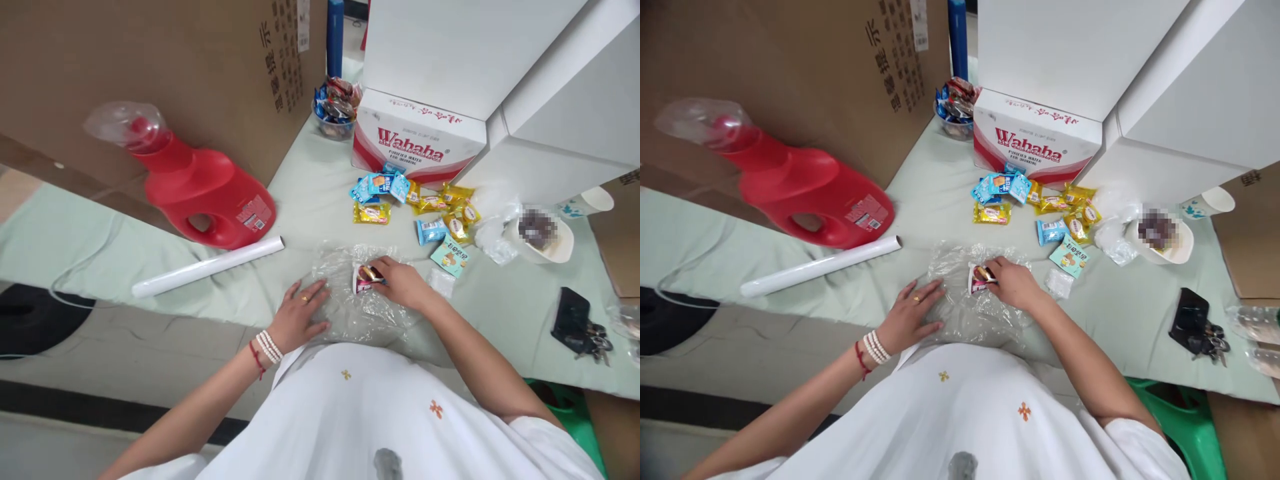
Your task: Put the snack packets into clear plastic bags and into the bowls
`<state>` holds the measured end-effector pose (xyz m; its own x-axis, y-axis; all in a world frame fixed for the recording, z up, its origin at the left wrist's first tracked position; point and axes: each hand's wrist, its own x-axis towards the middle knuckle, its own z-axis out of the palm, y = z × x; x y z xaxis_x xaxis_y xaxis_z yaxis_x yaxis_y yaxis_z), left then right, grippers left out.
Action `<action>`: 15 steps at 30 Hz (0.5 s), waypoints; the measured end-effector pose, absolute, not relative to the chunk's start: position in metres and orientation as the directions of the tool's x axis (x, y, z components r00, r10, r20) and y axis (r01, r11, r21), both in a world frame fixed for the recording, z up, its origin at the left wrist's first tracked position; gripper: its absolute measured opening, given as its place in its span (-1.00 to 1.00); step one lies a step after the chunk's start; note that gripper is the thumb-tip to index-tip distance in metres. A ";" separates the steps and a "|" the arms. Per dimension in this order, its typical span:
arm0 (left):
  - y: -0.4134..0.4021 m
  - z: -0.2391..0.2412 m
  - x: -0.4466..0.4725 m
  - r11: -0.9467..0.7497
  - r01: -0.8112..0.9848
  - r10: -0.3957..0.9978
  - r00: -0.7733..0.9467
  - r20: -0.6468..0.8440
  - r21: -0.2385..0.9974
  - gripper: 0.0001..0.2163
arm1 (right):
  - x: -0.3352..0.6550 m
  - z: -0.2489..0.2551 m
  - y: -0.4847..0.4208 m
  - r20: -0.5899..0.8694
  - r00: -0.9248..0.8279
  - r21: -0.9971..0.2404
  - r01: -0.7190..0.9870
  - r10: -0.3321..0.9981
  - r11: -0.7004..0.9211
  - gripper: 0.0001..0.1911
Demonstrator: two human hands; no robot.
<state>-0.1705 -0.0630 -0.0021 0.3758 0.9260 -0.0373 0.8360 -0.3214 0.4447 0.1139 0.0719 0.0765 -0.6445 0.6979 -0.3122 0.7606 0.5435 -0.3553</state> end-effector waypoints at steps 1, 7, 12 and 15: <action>-0.064 -0.004 -0.171 -0.320 0.836 0.924 0.379 -0.048 0.445 -0.36 | 0.121 0.081 0.074 -0.299 -0.621 -0.348 0.778 0.725 0.523 -0.53; -0.063 -0.003 -0.166 -0.307 0.820 0.920 0.386 -0.072 0.483 -0.31 | 0.114 0.104 0.055 -0.231 -0.642 -0.430 0.741 0.731 0.515 -0.51; -0.069 0.006 -0.185 -0.397 0.742 0.874 0.486 -0.026 0.541 -0.26 | 0.088 0.078 0.026 -0.367 -0.643 -0.410 0.761 0.673 0.503 -0.48; -0.075 0.013 -0.199 -0.501 0.656 0.793 0.609 -0.004 0.564 -0.24 | 0.113 0.065 0.010 -0.195 -0.693 -0.536 0.668 0.694 0.516 -0.32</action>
<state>-0.1995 -0.0754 0.0130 0.6094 0.7929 -0.0037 0.6559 -0.5015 0.5642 0.1130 0.0102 0.0655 -0.6928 0.6943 -0.1949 0.6682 0.5164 -0.5356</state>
